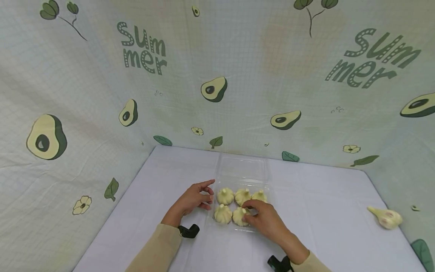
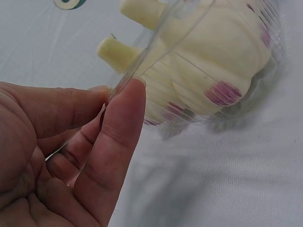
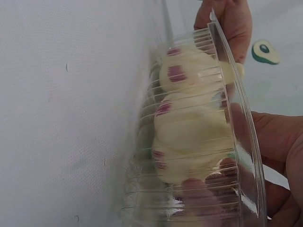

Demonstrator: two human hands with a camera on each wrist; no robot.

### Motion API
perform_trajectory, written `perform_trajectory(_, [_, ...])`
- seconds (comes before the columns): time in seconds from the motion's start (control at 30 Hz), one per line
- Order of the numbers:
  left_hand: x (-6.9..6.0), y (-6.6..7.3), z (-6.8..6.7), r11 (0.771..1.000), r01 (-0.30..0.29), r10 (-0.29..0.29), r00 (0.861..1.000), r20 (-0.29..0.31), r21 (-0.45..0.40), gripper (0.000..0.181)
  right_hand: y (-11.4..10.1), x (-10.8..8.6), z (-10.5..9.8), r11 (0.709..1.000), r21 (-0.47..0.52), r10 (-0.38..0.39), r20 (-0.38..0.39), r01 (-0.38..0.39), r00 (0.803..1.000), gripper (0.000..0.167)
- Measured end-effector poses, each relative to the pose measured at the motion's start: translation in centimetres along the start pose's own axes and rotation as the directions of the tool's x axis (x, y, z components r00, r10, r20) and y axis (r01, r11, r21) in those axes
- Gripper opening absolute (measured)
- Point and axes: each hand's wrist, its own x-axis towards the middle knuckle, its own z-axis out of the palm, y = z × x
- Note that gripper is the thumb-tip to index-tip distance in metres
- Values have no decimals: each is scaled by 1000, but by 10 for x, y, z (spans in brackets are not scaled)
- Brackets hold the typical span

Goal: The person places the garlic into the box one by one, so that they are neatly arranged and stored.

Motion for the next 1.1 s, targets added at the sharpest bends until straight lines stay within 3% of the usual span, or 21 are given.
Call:
perform_trajectory(0.3, [0,0,0,1000,5,-5,1000,-7,9,74,-4,0,-6,998,46,41,-39,-40,998,40])
perform_trajectory(0.57, [1,-1,0,1000,11,-11,1000,-12,17,74,-2,-1,-18,994,97,61,-145,-48,988,40])
perform_trajectory(0.87, [0,-1,0,1000,11,-11,1000,-8,15,74,12,-2,-42,999,28,28,-317,-21,948,44])
perform_trajectory(1.1, [0,-1,0,1000,-2,2,1000,-2,17,73,18,-5,-65,996,-5,84,-359,-92,930,50])
